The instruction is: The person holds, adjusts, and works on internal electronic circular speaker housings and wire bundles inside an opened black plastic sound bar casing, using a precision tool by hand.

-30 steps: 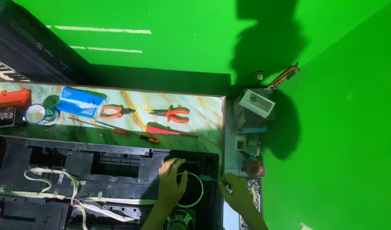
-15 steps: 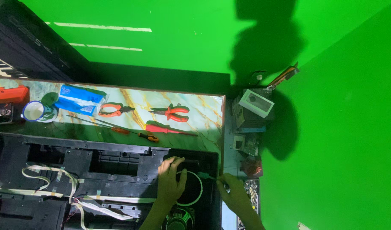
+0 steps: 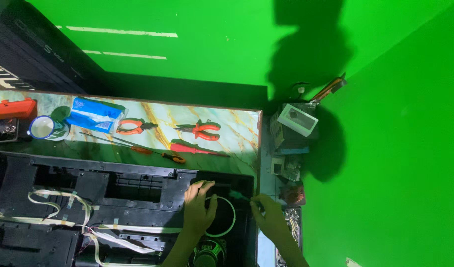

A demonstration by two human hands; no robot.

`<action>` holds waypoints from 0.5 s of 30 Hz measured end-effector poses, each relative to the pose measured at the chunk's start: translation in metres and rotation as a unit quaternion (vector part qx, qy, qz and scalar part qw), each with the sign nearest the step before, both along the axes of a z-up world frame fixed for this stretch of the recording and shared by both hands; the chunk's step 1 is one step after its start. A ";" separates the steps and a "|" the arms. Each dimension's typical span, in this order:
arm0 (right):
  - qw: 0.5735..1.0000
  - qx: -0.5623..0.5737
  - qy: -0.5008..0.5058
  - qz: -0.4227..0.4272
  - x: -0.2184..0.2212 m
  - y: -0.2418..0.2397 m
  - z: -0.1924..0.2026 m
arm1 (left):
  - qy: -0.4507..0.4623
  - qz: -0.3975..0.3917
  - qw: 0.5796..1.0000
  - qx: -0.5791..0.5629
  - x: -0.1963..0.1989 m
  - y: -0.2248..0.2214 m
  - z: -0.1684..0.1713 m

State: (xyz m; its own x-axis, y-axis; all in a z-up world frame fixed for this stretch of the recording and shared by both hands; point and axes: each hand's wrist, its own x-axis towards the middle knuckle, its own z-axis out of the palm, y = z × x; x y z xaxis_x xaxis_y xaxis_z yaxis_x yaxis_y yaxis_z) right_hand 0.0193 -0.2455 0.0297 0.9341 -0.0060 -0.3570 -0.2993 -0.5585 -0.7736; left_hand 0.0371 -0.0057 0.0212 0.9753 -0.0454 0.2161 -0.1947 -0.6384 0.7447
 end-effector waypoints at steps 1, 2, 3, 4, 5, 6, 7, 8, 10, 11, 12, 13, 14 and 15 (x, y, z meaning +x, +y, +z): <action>1.000 0.004 -0.002 0.004 -0.004 -0.001 0.000 | -0.002 0.001 1.000 0.000 0.000 0.000 0.000; 1.000 0.008 -0.004 0.008 -0.009 -0.002 0.000 | -0.004 0.002 1.000 0.000 0.000 0.000 0.000; 1.000 0.013 -0.006 0.013 -0.013 -0.003 -0.001 | -0.006 0.003 1.000 0.001 0.000 0.000 0.001; 1.000 0.006 -0.002 0.025 -0.016 -0.005 -0.002 | -0.001 0.004 1.000 0.001 -0.001 -0.001 0.001; 0.999 -0.001 0.001 0.037 -0.017 -0.006 -0.003 | 0.004 0.004 1.000 0.001 -0.001 -0.001 0.001; 0.999 -0.007 0.005 0.049 -0.018 -0.008 -0.003 | 0.008 0.004 1.000 0.001 0.000 -0.001 0.001; 0.999 -0.007 0.021 0.045 -0.017 -0.009 -0.004 | 0.009 0.005 1.000 0.008 0.000 -0.001 0.001; 0.998 -0.006 0.038 0.041 -0.015 -0.009 -0.006 | 0.011 0.005 1.000 0.015 0.001 -0.001 0.000; 0.999 -0.003 0.022 0.023 -0.010 -0.008 -0.006 | 0.004 0.006 1.000 0.015 0.002 -0.001 -0.001; 1.000 0.000 -0.011 0.010 -0.006 -0.007 -0.007 | -0.003 0.006 1.000 0.008 0.001 -0.002 -0.001; 0.999 0.003 -0.044 -0.003 -0.002 -0.005 -0.008 | -0.010 0.007 1.000 0.001 0.000 -0.002 0.000; 0.999 0.002 -0.045 -0.010 0.001 -0.003 -0.008 | -0.007 0.006 1.000 0.000 0.000 -0.002 0.000; 0.999 0.002 -0.047 -0.018 0.002 -0.002 -0.008 | -0.003 0.005 1.000 -0.001 0.000 -0.002 0.000; 0.998 0.002 -0.049 -0.025 0.003 0.000 -0.008 | 0.000 0.005 1.000 -0.002 0.000 -0.001 0.000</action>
State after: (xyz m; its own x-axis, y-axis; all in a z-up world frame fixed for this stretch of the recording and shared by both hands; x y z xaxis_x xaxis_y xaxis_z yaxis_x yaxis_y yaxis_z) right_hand 0.0218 -0.2456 0.0218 0.9630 -0.0518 -0.2643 -0.2496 -0.5409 -0.8032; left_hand 0.0373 -0.0066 0.0215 0.9757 -0.0349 0.2163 -0.1885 -0.6370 0.7474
